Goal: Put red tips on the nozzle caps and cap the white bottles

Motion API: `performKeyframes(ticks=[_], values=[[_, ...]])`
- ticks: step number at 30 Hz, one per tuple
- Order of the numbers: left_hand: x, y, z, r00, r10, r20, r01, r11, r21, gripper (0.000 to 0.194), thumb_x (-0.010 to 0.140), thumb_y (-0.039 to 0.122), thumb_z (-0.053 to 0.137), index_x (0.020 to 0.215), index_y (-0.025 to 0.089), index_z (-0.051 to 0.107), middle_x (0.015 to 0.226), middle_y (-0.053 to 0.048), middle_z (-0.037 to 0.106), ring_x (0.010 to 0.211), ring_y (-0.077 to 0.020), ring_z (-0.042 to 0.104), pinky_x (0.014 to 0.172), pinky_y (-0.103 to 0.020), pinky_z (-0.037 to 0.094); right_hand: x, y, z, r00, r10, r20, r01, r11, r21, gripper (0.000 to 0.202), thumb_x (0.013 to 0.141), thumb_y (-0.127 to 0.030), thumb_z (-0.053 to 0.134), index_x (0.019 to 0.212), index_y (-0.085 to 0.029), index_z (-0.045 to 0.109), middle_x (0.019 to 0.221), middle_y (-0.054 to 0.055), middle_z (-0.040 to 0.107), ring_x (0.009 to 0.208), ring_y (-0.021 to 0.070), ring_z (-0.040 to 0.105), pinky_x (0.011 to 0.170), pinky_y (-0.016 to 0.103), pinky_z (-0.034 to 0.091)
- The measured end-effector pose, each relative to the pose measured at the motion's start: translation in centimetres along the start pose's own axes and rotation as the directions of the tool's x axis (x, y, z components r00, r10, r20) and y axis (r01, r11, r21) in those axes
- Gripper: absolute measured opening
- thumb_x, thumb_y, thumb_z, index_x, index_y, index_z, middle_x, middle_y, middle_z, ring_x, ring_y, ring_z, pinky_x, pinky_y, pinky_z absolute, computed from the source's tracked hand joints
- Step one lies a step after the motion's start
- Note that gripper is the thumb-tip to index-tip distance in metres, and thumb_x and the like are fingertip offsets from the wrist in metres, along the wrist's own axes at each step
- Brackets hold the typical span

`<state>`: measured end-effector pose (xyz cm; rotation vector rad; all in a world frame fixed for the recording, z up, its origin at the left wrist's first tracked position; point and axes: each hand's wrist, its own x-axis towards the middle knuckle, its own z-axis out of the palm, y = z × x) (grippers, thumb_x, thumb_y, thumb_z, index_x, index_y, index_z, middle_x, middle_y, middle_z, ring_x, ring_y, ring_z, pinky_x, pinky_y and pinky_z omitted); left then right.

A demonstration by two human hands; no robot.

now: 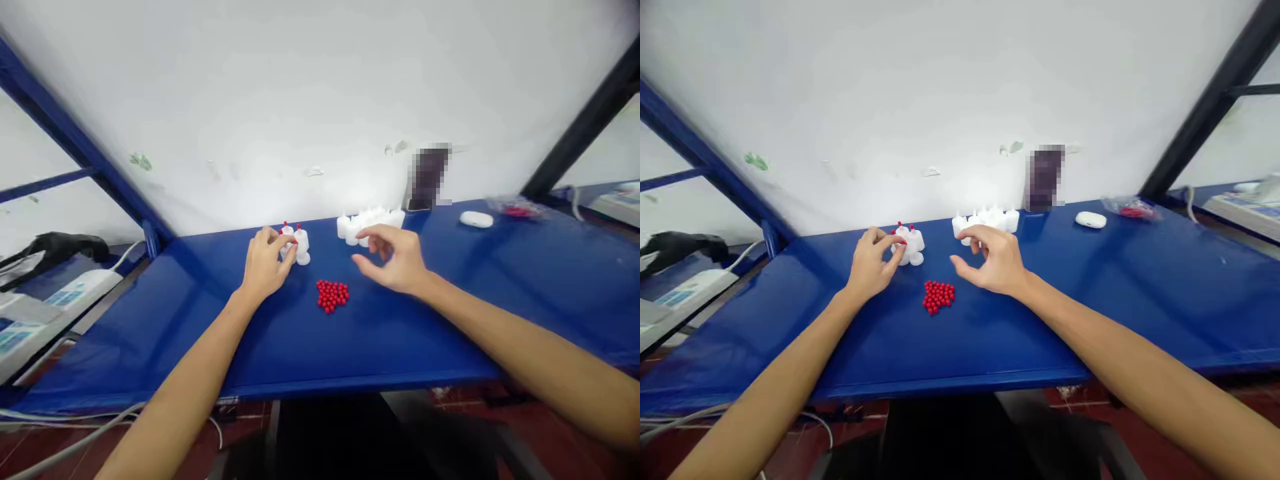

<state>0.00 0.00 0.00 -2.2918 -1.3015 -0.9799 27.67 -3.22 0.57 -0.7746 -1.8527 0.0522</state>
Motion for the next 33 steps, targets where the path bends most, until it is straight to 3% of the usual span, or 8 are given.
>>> performKeyframes(ticks=[5,9,12,16,20,26,30,33], values=[[0.1,0.4,-0.1,0.997,-0.035,0.075,0.03,0.997,0.064,0.022,0.095,0.034,0.055,0.104,0.023,0.072,0.107,-0.01,0.052,0.095,-0.0252,0.049,0.081,-0.039,0.038,0.6,0.8,-0.2,0.984,0.175,-0.041,-0.18,0.955,-0.237,0.02,0.085,-0.03,0.057,0.098,-0.018,0.068,0.094,0.005,0.065,0.053,0.0115,0.051,0.061,0.032,0.048],[0.1,0.5,-0.1,0.992,-0.064,0.107,0.059,0.997,0.052,0.025,0.096,0.035,0.054,0.112,0.024,0.07,0.115,-0.011,0.051,0.1,-0.0265,0.049,0.083,-0.04,0.038,0.8,1.9,-0.2,0.948,0.316,0.042,-0.269,0.863,-0.428,0.031,0.085,-0.03,0.058,0.112,-0.019,0.068,0.131,0.013,0.058,0.074,0.021,0.065,0.077,0.043,0.054],[0.1,0.5,0.0,0.993,-0.071,0.094,0.068,0.997,0.032,0.024,0.096,0.033,0.054,0.112,0.024,0.07,0.117,-0.011,0.05,0.102,-0.0268,0.049,0.086,-0.041,0.038,0.7,2.6,-0.2,0.937,0.337,0.093,-0.265,0.858,-0.441,0.033,0.085,-0.029,0.056,0.114,-0.018,0.068,0.135,0.013,0.058,0.101,0.0306,0.067,0.09,0.048,0.053],[0.2,0.6,0.4,0.992,-0.088,0.087,0.088,0.996,0.009,0.022,0.096,0.032,0.055,0.109,0.025,0.07,0.118,-0.011,0.05,0.105,-0.0273,0.049,0.086,-0.041,0.038,0.6,3.0,0.0,0.933,0.344,0.108,-0.268,0.862,-0.43,0.035,0.085,-0.028,0.055,0.115,-0.016,0.068,0.138,0.014,0.057,0.117,0.0334,0.061,0.099,0.049,0.05],[0.3,0.7,0.9,0.991,-0.094,0.091,0.096,0.995,-0.018,0.025,0.096,0.034,0.054,0.116,0.026,0.068,0.119,-0.011,0.051,0.106,-0.0279,0.049,0.087,-0.041,0.038,0.5,3.4,0.1,0.922,0.374,0.101,-0.298,0.85,-0.435,0.038,0.085,-0.029,0.056,0.117,-0.015,0.068,0.144,0.015,0.052,0.106,0.0319,0.066,0.098,0.051,0.051],[0.3,0.6,1.0,0.994,-0.084,0.064,0.087,0.995,-0.042,0.025,0.094,0.03,0.055,0.115,0.024,0.068,0.119,-0.011,0.053,0.105,-0.0271,0.05,0.087,-0.041,0.039,0.4,4.2,0.2,0.927,0.354,0.123,-0.279,0.872,-0.401,0.037,0.084,-0.026,0.054,0.115,-0.013,0.069,0.127,0.014,0.065,0.109,0.0325,0.064,0.096,0.05,0.052],[0.4,1.1,0.3,0.997,0.003,-0.078,-0.014,0.989,-0.147,0.022,0.093,0.022,0.052,0.107,0.019,0.069,0.107,-0.009,0.059,0.097,-0.022,0.055,0.087,-0.037,0.042,0.6,3.7,-0.1,0.942,0.328,0.065,-0.287,0.894,-0.344,0.035,0.083,-0.025,0.055,0.114,-0.015,0.069,0.126,0.013,0.064,0.08,0.0238,0.067,0.083,0.047,0.056],[0.2,1.6,-0.6,0.997,0.071,0.021,-0.061,0.949,-0.311,0.024,0.092,0.02,0.048,0.106,0.016,0.067,0.079,-0.002,0.061,0.071,-0.0147,0.055,0.072,-0.028,0.044,0.8,2.6,-0.4,0.973,0.231,-0.016,-0.229,0.948,-0.221,0.031,0.084,-0.021,0.055,0.112,-0.018,0.069,0.121,0.01,0.064,0.061,0.0145,0.059,0.068,0.038,0.056]])
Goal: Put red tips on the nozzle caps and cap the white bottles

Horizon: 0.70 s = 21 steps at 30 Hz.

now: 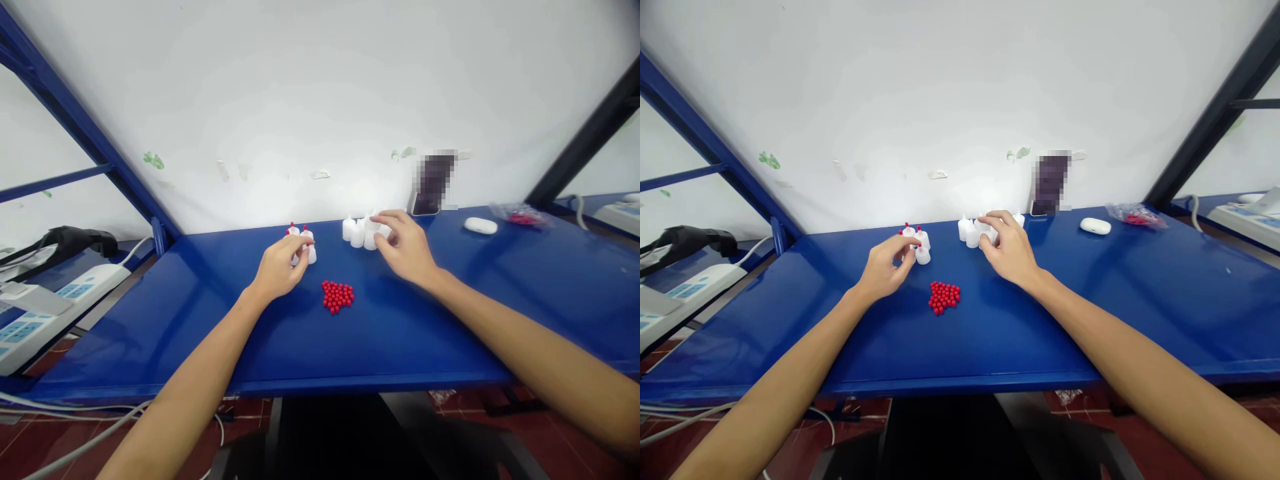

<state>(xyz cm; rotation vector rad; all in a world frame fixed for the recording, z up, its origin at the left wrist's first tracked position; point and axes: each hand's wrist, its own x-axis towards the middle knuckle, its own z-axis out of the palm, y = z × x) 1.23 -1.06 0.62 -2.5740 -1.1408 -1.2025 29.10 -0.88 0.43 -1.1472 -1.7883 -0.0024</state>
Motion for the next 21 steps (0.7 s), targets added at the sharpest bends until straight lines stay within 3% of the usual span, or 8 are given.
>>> performKeyframes(ticks=[3,6,8,13,17,21], values=[[-0.3,0.7,-0.1,0.965,-0.042,0.257,0.069,0.993,-0.098,0.022,0.087,0.016,0.049,0.099,0.017,0.068,0.059,0.005,0.052,0.053,-0.0096,0.046,0.059,-0.023,0.037,-0.3,-0.9,-0.2,0.993,-0.119,0.013,0.117,0.987,0.107,0.023,0.087,-0.018,0.053,0.104,-0.02,0.068,0.109,0.007,0.065,0.063,0.0136,0.058,0.062,0.032,0.054],[-0.5,1.2,0.3,0.883,-0.071,0.465,0.166,0.972,-0.165,0.024,0.08,0.011,0.049,0.093,0.017,0.068,0.057,0.007,0.048,0.051,-0.0082,0.043,0.056,-0.022,0.034,-0.8,-1.0,0.4,0.96,-0.208,0.188,0.185,0.974,0.131,0.025,0.091,-0.015,0.047,0.104,-0.02,0.067,0.105,0.007,0.064,0.079,0.0178,0.063,0.074,0.034,0.054],[-0.4,1.3,0.6,0.839,-0.069,0.539,0.209,0.956,-0.203,0.025,0.078,0.011,0.049,0.094,0.017,0.068,0.058,0.007,0.048,0.051,-0.0081,0.043,0.055,-0.021,0.033,-1.1,-0.7,0.9,0.92,-0.222,0.322,0.197,0.974,0.11,0.028,0.092,-0.014,0.044,0.11,-0.019,0.066,0.11,0.009,0.063,0.094,0.0213,0.064,0.085,0.038,0.053],[-0.4,1.3,0.6,0.805,-0.066,0.59,0.256,0.935,-0.244,0.029,0.077,0.013,0.052,0.102,0.018,0.065,0.061,0.007,0.051,0.053,-0.0086,0.043,0.056,-0.021,0.035,-1.3,-0.2,1.5,0.847,-0.171,0.502,0.167,0.985,0.054,0.029,0.094,-0.017,0.045,0.112,-0.02,0.067,0.115,0.01,0.063,0.101,0.024,0.064,0.093,0.042,0.051],[-0.4,1.2,0.2,0.797,-0.058,0.602,0.272,0.923,-0.271,0.034,0.074,0.013,0.056,0.107,0.019,0.062,0.064,0.007,0.053,0.055,-0.0091,0.045,0.058,-0.021,0.037,-1.4,-0.3,1.3,0.827,-0.144,0.543,0.163,0.987,0.013,0.029,0.093,-0.023,0.049,0.116,-0.022,0.068,0.117,0.009,0.062,0.1,0.0247,0.064,0.093,0.044,0.052],[-0.2,1.3,0.0,0.78,-0.07,0.622,0.286,0.924,-0.253,0.023,0.077,0.019,0.06,0.1,0.018,0.064,0.064,0.005,0.054,0.056,-0.0098,0.046,0.057,-0.022,0.036,-1.4,-0.2,1.3,0.815,-0.19,0.547,0.215,0.976,0.019,0.033,0.094,-0.02,0.046,0.121,-0.023,0.065,0.12,0.01,0.059,0.111,0.0268,0.06,0.098,0.047,0.05]])
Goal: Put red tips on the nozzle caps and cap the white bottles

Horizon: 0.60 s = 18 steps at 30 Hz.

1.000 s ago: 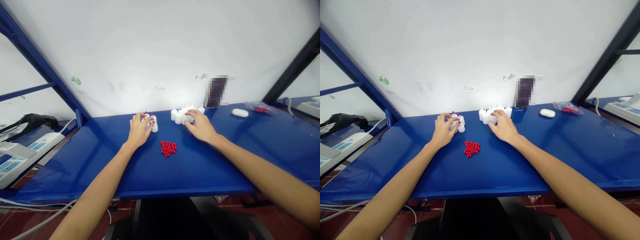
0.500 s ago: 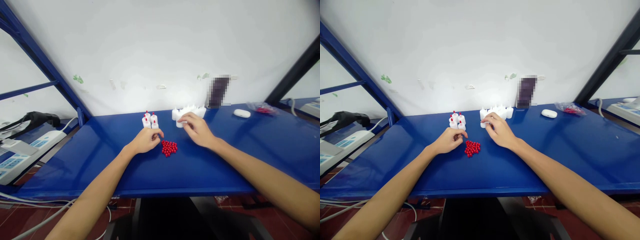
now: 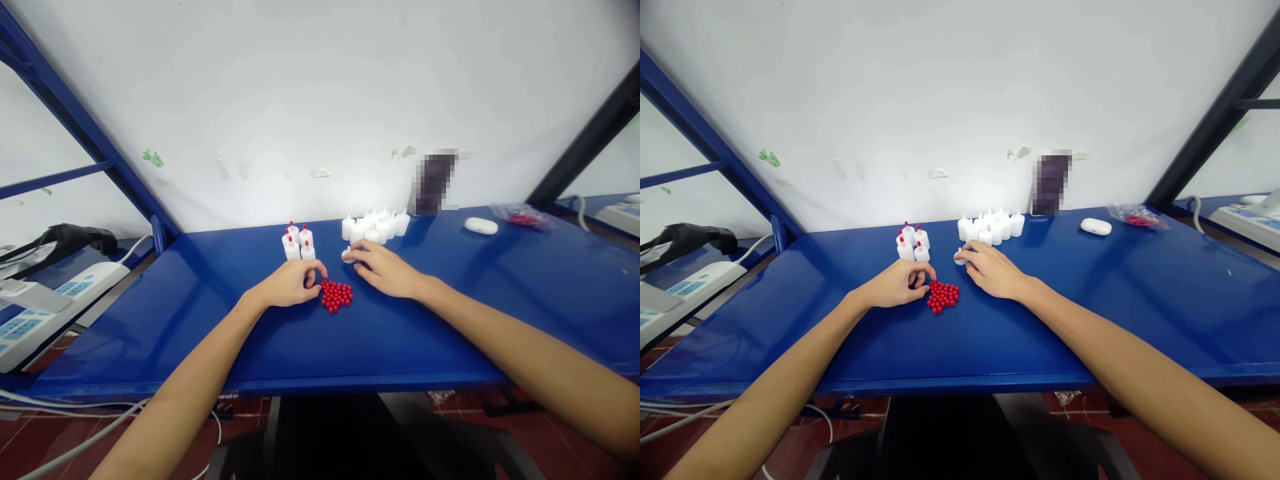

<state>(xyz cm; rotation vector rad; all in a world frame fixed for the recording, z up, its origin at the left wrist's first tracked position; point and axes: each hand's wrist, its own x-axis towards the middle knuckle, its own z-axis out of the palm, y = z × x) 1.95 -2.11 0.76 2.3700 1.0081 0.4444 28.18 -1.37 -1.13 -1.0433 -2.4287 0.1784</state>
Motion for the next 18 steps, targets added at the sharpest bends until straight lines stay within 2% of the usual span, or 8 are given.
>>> performKeyframes(ticks=[4,9,13,18], values=[[0.0,0.1,-0.1,1.0,-0.003,0.021,0.002,0.999,0.036,0.018,0.078,0.019,0.059,0.095,0.017,0.067,0.063,0.005,0.054,0.055,-0.0098,0.046,0.058,-0.022,0.036,0.1,-0.1,0.0,0.999,-0.02,-0.034,0.021,0.999,0.036,0.036,0.094,-0.014,0.041,0.119,-0.022,0.064,0.116,0.01,0.061,0.11,0.026,0.06,0.097,0.046,0.05],[0.0,-0.1,0.0,1.0,0.0,0.0,0.0,0.999,0.038,0.015,0.08,0.022,0.06,0.093,0.018,0.067,0.063,0.005,0.053,0.055,-0.0094,0.046,0.056,-0.021,0.035,0.3,-0.6,-0.1,0.987,0.051,-0.149,-0.034,0.993,0.114,0.031,0.086,-0.018,0.056,0.116,-0.022,0.061,0.113,0.008,0.06,0.089,0.0208,0.063,0.081,0.037,0.053],[0.2,-0.5,0.2,1.0,-0.011,-0.009,0.011,1.0,0.016,0.013,0.083,0.023,0.058,0.091,0.018,0.067,0.061,0.005,0.051,0.053,-0.0087,0.045,0.055,-0.021,0.034,0.4,-0.5,-0.1,0.964,0.072,-0.255,-0.034,0.988,0.15,0.015,0.087,-0.018,0.055,0.1,-0.02,0.061,0.101,0.006,0.061,0.082,0.0188,0.06,0.073,0.033,0.048],[0.4,-0.4,0.6,0.992,-0.06,-0.113,0.045,0.99,-0.135,0.017,0.087,0.031,0.058,0.093,0.017,0.065,0.06,0.006,0.047,0.051,-0.0081,0.04,0.052,-0.021,0.031,0.2,-1.4,-0.2,0.988,0.039,-0.153,-0.022,0.993,0.112,0.021,0.094,-0.015,0.045,0.101,-0.022,0.063,0.103,0.005,0.068,0.092,0.021,0.063,0.087,0.039,0.04]])
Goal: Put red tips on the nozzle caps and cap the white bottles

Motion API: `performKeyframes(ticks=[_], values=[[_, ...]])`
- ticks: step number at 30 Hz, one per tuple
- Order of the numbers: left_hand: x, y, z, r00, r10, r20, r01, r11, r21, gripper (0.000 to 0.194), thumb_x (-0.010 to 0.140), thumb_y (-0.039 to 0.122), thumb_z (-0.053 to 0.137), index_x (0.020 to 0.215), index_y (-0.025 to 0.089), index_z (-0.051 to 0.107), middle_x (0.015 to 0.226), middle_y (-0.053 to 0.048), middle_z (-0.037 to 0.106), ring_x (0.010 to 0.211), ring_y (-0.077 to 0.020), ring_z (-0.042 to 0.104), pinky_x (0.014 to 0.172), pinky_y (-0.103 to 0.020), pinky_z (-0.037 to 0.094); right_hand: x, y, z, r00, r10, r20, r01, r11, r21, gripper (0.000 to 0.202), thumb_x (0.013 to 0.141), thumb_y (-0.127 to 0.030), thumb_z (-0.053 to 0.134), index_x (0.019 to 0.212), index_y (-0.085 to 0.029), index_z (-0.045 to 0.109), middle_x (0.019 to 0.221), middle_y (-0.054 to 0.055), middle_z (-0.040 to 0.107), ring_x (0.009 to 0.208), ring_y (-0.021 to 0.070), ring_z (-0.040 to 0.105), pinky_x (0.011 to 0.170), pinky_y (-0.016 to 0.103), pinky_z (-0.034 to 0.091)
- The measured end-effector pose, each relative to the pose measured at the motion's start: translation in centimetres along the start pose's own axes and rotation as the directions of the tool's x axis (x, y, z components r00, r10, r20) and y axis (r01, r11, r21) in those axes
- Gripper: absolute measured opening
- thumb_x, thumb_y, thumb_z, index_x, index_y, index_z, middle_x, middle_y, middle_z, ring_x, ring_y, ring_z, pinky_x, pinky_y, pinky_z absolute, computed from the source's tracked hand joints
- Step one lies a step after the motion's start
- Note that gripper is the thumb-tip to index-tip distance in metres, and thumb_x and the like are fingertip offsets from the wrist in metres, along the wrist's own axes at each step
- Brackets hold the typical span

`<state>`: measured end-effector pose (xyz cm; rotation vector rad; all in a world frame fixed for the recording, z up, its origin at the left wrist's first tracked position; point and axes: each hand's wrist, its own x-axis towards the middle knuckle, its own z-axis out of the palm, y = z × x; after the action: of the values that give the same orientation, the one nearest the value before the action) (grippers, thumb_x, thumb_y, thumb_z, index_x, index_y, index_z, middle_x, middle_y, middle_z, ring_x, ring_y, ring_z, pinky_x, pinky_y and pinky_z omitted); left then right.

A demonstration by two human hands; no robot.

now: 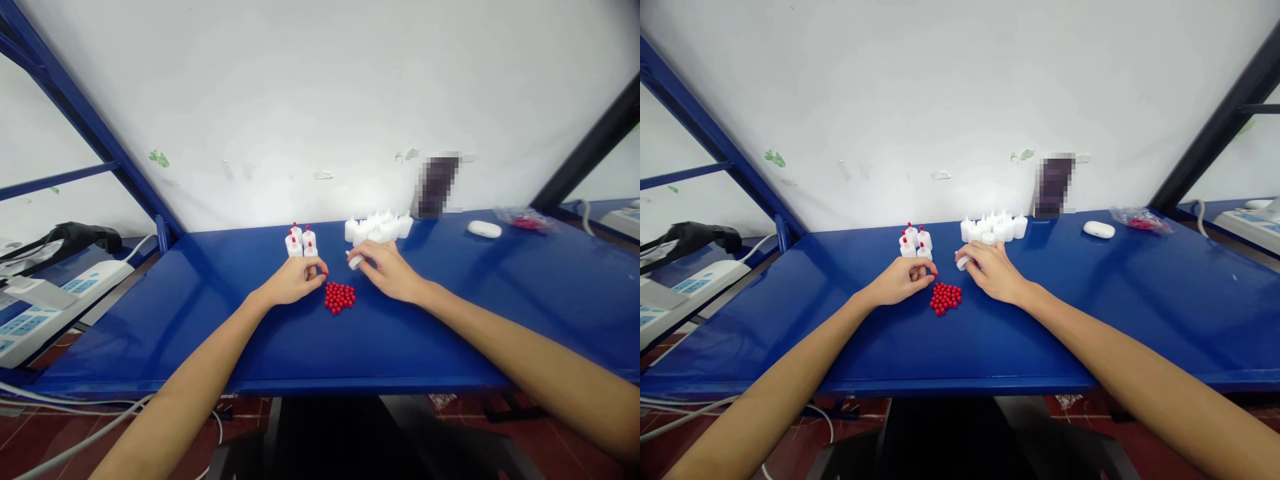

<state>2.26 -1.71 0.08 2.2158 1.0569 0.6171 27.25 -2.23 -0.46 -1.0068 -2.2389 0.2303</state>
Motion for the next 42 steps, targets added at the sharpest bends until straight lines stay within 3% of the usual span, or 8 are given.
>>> performKeyframes(ticks=[3,6,13,24,28,33,37,42], values=[[0.3,0.3,0.3,0.993,-0.044,-0.107,0.022,0.979,-0.203,0.025,0.089,0.039,0.058,0.095,0.015,0.064,0.061,0.005,0.046,0.052,-0.0081,0.039,0.051,-0.021,0.03,-0.3,-1.3,0.2,0.998,-0.042,0.042,0.041,0.999,0.02,0.02,0.097,-0.018,0.045,0.105,-0.024,0.063,0.102,0.002,0.072,0.083,0.0189,0.064,0.087,0.04,0.039],[0.6,0.5,0.6,0.98,-0.081,-0.18,0.005,0.921,-0.39,0.031,0.088,0.045,0.06,0.097,0.015,0.064,0.061,0.005,0.046,0.053,-0.0084,0.042,0.05,-0.021,0.031,-0.5,-2.3,0.5,0.993,-0.12,-0.006,0.12,0.991,0.066,0.017,0.097,-0.021,0.048,0.105,-0.023,0.063,0.097,0.002,0.073,0.076,0.0171,0.063,0.082,0.036,0.043],[0.7,0.8,1.2,0.986,-0.067,-0.154,-0.019,0.869,-0.495,0.035,0.088,0.05,0.062,0.095,0.015,0.064,0.06,0.005,0.046,0.052,-0.0074,0.04,0.05,-0.02,0.031,-0.8,-2.7,0.5,0.99,-0.134,-0.051,0.141,0.972,0.189,0.016,0.094,-0.019,0.048,0.101,-0.022,0.062,0.095,0.003,0.071,0.075,0.0166,0.067,0.068,0.03,0.051],[0.3,1.8,1.4,0.98,0.001,-0.201,-0.071,0.936,-0.343,0.033,0.093,0.046,0.058,0.097,0.014,0.066,0.075,-0.001,0.059,0.065,-0.011,0.05,0.059,-0.022,0.039,-0.6,-2.4,0.6,0.987,-0.142,-0.08,0.153,0.977,0.149,0.016,0.091,-0.016,0.052,0.102,-0.022,0.062,0.096,0.003,0.071,0.079,0.0168,0.065,0.071,0.03,0.052],[0.0,2.1,1.6,0.968,0.072,-0.24,-0.131,0.962,-0.239,0.034,0.096,0.043,0.054,0.115,0.018,0.066,0.097,-0.005,0.062,0.078,-0.0141,0.055,0.069,-0.025,0.045,-0.4,-2.5,0.4,0.973,-0.131,-0.19,0.151,0.984,0.096,0.01,0.09,-0.018,0.056,0.094,-0.022,0.064,0.101,0.007,0.068,0.083,0.0183,0.064,0.075,0.033,0.052],[-0.2,2.5,2.1,0.964,0.155,-0.217,-0.181,0.978,-0.103,0.048,0.092,0.041,0.062,0.135,0.022,0.054,0.108,-0.007,0.055,0.081,-0.0146,0.055,0.066,-0.026,0.048,-0.3,-2.3,0.5,0.973,-0.068,-0.222,0.074,0.997,0.023,0.007,0.088,-0.021,0.058,0.089,-0.02,0.066,0.078,0.002,0.069,0.069,0.0177,0.064,0.068,0.032,0.05],[0.0,2.4,2.4,0.931,0.239,-0.275,-0.227,0.971,0.076,0.044,0.094,0.033,0.058,0.135,0.02,0.052,0.111,-0.009,0.055,0.088,-0.0168,0.056,0.07,-0.028,0.051,-0.4,-2.3,0.8,0.973,-0.03,-0.228,0.045,0.997,0.062,0.011,0.091,-0.026,0.058,0.095,-0.021,0.068,0.078,0.002,0.073,0.07,0.0174,0.068,0.069,0.03,0.052],[0.2,2.0,2.4,0.905,0.298,-0.304,-0.242,0.948,0.207,0.036,0.092,0.018,0.05,0.128,0.017,0.055,0.112,-0.009,0.057,0.088,-0.0167,0.057,0.076,-0.03,0.051,-0.4,-2.9,1.1,0.971,-0.113,-0.209,0.127,0.99,0.059,0.014,0.092,-0.027,0.06,0.103,-0.021,0.066,0.087,0.003,0.076,0.077,0.019,0.071,0.076,0.033,0.055]])
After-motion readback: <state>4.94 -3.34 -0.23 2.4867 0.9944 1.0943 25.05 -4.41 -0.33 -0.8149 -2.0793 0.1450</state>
